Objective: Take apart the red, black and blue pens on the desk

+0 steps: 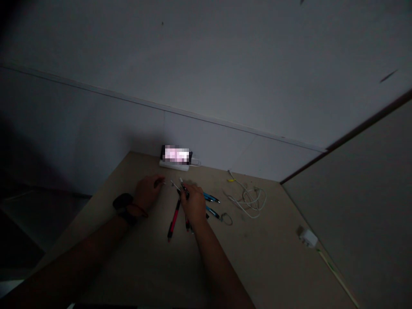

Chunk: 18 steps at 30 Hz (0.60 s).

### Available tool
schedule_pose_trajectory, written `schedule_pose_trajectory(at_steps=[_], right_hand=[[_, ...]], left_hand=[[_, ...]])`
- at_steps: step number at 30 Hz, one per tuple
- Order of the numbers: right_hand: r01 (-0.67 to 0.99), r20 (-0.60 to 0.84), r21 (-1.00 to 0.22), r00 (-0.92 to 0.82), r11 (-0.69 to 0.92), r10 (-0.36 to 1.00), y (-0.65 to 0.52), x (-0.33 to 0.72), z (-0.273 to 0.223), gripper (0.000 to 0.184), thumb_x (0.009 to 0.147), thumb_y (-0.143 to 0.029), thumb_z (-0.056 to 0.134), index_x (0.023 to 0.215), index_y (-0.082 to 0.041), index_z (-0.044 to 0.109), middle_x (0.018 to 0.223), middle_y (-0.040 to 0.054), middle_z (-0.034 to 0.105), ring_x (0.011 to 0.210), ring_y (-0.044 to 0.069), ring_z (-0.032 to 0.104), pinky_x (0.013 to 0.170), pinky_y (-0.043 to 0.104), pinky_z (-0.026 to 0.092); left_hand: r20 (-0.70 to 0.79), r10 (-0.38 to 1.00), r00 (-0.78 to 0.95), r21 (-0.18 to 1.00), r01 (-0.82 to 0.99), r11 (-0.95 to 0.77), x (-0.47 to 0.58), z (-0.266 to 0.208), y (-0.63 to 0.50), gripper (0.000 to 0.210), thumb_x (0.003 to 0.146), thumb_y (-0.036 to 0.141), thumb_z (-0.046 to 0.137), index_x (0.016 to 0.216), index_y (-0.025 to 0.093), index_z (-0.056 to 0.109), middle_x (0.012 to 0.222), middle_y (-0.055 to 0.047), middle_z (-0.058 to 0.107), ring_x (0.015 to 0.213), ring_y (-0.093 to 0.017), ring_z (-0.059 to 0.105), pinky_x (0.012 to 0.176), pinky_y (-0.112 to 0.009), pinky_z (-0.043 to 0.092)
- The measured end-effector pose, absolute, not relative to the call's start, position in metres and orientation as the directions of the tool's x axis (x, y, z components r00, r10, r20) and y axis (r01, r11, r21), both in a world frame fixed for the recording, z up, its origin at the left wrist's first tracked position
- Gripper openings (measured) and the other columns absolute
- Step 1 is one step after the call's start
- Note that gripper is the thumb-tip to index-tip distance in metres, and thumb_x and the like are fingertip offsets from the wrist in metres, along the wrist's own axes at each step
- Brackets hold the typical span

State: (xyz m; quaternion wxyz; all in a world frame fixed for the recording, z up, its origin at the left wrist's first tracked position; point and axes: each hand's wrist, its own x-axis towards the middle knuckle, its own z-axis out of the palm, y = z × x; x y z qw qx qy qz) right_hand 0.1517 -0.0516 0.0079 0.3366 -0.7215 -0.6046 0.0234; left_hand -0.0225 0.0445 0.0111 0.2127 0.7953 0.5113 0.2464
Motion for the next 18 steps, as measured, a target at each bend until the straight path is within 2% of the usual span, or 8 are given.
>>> schedule_pose_trajectory(at_steps=[11,18], right_hand=[[0.879,0.376,-0.476,0.222,-0.019,0.9,-0.0522,0.1533,0.0075,0.031,0.088,-0.021,0.061,0.116,-0.024,0.074,0.101,0.0106,0.074,0.098,0.03,0.062,0.09,0.043,0.047],[0.822,0.384,-0.57,0.275,-0.008,0.882,-0.0528,0.153,0.0128,0.024,0.088,-0.022,0.058,0.104,-0.021,0.076,0.1,0.0108,0.073,0.099,0.028,0.063,0.092,0.042,0.047]], left_hand=[[0.221,0.908,0.355,0.593,0.691,-0.415,-0.0229,0.0063,0.0456,0.027,0.092,0.022,0.055,0.113,0.02,0.071,0.112,-0.01,0.074,0.106,-0.026,0.066,0.095,-0.04,0.047],[0.232,0.904,0.36,0.594,0.683,-0.425,-0.023,0.009,0.0427,0.025,0.091,0.02,0.054,0.11,0.02,0.07,0.112,-0.009,0.073,0.105,-0.025,0.065,0.095,-0.038,0.047]])
